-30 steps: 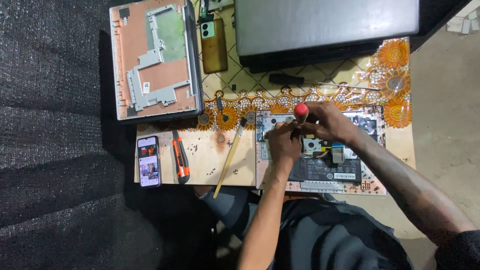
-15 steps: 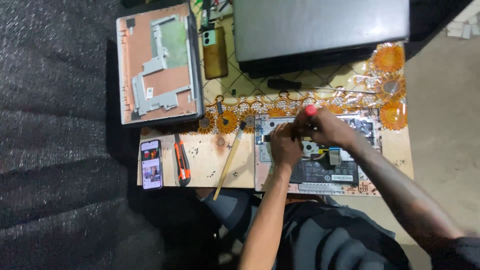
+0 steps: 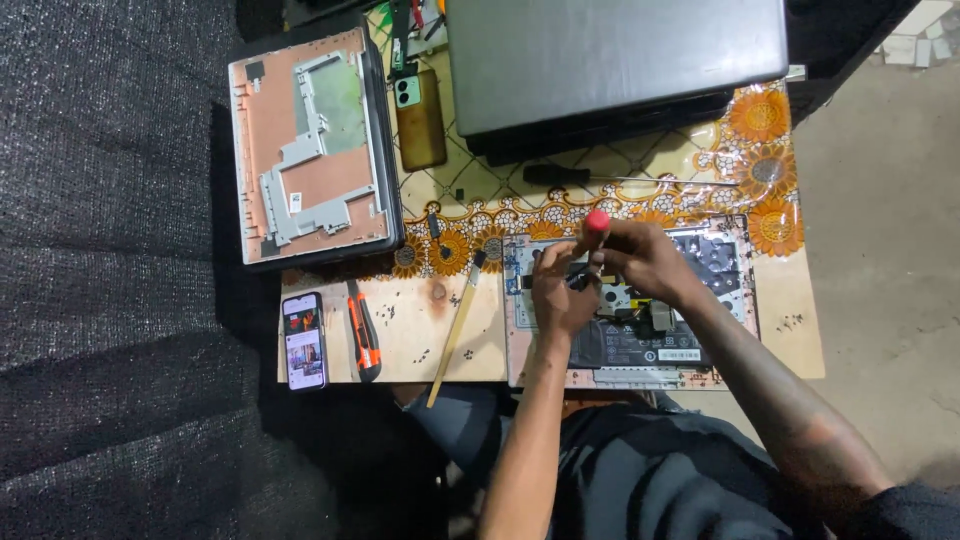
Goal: The person uses a screwdriver to remove screws from a laptop battery, then lifts the battery out of the chassis. They place the battery on the table and continue to work on the laptop's internal components.
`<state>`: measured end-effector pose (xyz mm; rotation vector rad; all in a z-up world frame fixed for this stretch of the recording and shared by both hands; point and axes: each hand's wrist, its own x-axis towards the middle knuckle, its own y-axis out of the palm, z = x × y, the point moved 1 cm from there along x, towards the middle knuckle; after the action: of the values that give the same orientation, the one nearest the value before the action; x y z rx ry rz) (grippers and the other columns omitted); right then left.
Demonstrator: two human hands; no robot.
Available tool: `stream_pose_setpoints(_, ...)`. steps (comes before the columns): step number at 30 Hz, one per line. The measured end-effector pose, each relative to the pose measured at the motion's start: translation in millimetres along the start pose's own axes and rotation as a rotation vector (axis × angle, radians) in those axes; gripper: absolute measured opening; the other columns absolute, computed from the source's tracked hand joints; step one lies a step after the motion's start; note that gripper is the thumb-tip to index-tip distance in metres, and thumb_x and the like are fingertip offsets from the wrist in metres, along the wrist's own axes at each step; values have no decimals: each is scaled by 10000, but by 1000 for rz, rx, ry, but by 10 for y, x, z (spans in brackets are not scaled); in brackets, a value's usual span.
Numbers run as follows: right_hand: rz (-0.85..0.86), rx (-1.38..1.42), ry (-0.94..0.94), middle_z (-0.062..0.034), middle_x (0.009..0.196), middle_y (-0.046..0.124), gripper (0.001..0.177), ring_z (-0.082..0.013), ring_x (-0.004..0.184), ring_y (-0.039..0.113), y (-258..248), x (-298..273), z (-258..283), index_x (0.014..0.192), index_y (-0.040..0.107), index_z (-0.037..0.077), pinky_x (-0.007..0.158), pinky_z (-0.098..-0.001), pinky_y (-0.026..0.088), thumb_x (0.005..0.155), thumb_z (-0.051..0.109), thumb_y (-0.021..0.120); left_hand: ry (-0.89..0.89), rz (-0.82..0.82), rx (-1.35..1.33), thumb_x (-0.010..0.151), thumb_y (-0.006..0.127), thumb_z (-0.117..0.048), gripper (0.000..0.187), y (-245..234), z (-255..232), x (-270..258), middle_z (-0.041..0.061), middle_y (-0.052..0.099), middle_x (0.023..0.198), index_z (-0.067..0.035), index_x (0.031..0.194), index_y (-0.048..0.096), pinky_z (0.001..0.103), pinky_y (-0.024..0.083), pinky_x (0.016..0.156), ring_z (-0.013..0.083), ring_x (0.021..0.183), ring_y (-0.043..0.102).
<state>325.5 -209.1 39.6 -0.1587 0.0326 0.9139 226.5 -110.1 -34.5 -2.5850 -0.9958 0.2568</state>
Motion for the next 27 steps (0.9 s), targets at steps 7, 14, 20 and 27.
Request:
stream_pose_setpoints(7, -127, -28, -34, -108, 738, 631, 88, -217, 688, 631, 56, 17, -246, 862, 683, 64, 688, -349, 516, 826, -6, 723, -39, 40, 77, 839, 656, -110, 188, -53, -63, -54, 49, 584, 957, -169, 1016, 635, 488, 464, 956, 322, 998, 585)
stream_pose_setpoints(14, -137, 174, -16, -143, 759, 652, 125, -259, 708, 662, 109, -44, -67, 862, 701, 25, 660, -358, 554, 795, -80, 697, -14, -36, -30, 795, 675, -64, 209, -18, -119, -57, 87, 643, 910, -162, 975, 637, 455, 461, 957, 331, 948, 582)
stream_pose_setpoints(20, -151, 196, -41, -150, 781, 639, 132, -251, 702, 667, 112, -21, -309, 854, 715, 8, 604, -331, 560, 812, -106, 662, 99, -46, 107, 803, 660, -52, 82, 1, 74, -40, 28, 636, 990, -121, 762, 674, 418, 467, 935, 284, 941, 567)
stream_pose_setpoints(27, -122, 310, 13, -144, 829, 639, 135, -205, 662, 650, 177, -62, -381, 1014, 677, -19, 474, -299, 561, 922, -11, 578, 123, -46, 96, 783, 693, -94, 104, -15, 102, -28, 24, 619, 1011, -118, 885, 698, 473, 445, 970, 299, 940, 552)
